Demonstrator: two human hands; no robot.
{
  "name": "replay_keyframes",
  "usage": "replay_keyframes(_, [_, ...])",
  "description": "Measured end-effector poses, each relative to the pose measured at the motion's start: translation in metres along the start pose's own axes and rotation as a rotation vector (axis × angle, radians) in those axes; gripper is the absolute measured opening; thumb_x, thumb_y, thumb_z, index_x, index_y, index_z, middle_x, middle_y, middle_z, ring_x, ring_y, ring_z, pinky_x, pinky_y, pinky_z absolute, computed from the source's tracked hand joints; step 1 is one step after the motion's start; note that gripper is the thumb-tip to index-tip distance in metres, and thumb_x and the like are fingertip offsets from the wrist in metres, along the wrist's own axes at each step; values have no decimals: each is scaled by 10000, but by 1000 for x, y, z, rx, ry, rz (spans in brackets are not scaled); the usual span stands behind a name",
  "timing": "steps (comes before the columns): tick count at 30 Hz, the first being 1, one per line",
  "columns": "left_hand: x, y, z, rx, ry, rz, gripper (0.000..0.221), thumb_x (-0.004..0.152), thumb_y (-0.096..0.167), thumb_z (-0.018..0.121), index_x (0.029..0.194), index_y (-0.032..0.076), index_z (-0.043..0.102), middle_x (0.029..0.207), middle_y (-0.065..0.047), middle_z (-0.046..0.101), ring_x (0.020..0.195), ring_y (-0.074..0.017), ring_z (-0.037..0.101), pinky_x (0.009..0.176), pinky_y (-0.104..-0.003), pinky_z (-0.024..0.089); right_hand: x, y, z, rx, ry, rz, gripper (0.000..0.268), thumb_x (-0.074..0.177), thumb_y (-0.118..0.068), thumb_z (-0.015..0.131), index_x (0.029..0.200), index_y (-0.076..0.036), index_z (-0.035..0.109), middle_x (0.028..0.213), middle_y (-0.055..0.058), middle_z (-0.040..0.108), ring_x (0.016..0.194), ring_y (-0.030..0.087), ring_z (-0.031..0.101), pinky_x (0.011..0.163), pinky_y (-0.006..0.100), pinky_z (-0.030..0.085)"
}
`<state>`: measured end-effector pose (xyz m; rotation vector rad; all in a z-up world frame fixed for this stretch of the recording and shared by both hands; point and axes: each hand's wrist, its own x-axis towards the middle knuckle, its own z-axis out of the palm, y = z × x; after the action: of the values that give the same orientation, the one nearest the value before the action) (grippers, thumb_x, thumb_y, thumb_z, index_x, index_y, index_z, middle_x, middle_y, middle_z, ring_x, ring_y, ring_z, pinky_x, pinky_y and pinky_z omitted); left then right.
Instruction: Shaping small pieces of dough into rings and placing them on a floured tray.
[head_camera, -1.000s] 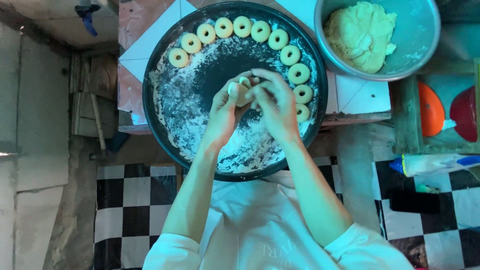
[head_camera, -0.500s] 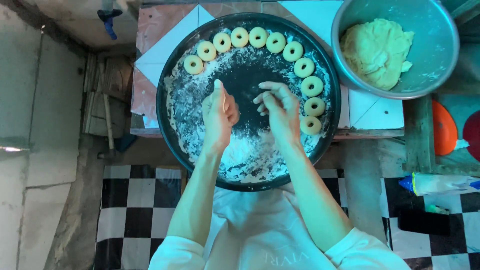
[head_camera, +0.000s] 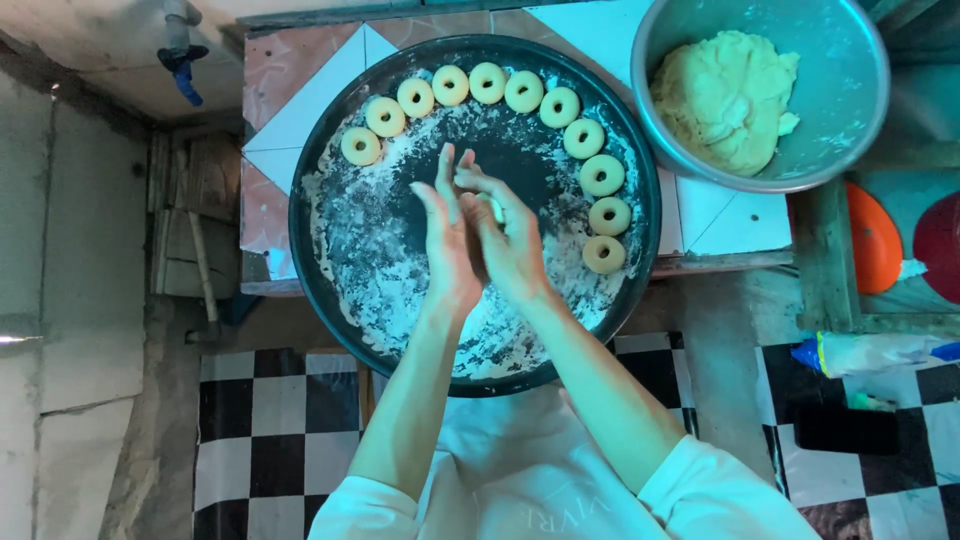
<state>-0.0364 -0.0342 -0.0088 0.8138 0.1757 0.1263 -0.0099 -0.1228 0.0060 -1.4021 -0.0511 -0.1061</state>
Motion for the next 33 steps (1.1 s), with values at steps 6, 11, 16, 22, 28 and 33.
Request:
replay_keyframes(6, [3, 3, -20, -11, 12, -100, 732, 1038, 629, 433, 1595, 163, 340, 1605, -133, 373, 1521, -350, 315, 1226, -550, 226, 0, 7, 5, 135, 200, 285, 497, 1050, -418, 548, 674, -101, 625, 468, 51, 453, 383, 132, 421, 358, 236, 315])
replay_keyframes(11, [3, 1, -12, 49, -5, -146, 727, 1045, 573, 467, 1537, 42, 394, 1524, -216, 465, 1458, -425, 406, 1185, -606, 293, 6, 13, 2, -169, 238, 493, 443, 914, -556, 699, 950, -118, 754, 549, 110, 631, 438, 209, 634, 359, 304, 460])
replay_keyframes(16, [12, -3, -1, 99, -19, -59, 734, 1039, 601, 451, 1550, 81, 363, 1515, -181, 481, 1458, -403, 398, 1194, -607, 269, -15, -30, 14, -95, 73, 240, 289, 1054, -244, 507, 1274, -164, 677, 918, 64, 571, 689, 125, 568, 537, 240, 442])
replay_keyframes(22, [-26, -4, 27, 384, -174, 115, 816, 1035, 663, 393, 1645, 157, 197, 1692, -172, 216, 1576, -407, 82, 1204, -671, 64, -22, -22, 0, 11, -39, 162, 433, 1073, -339, 500, 1470, -168, 485, 1374, 60, 318, 1186, 208, 362, 964, 345, 268])
replay_keyframes(28, [-26, 2, 26, 492, -350, 169, 962, 991, 780, 365, 1670, 185, 32, 1730, -202, -75, 1544, -478, -202, 1146, -766, -45, -32, 42, -13, 76, -205, 52, 678, 1074, -549, 408, 1655, -269, 201, 1749, -10, 25, 1517, 224, 316, 1137, 299, 271])
replay_keyframes(33, [-11, -11, 11, 321, -329, 142, 781, 1079, 661, 179, 1663, 217, -91, 1709, -237, -144, 1539, -497, -193, 1181, -735, -35, -24, 38, -12, 14, -272, -59, 729, 1072, -654, 307, 1685, -333, 76, 1753, -46, -77, 1480, 210, 273, 1033, 287, 276])
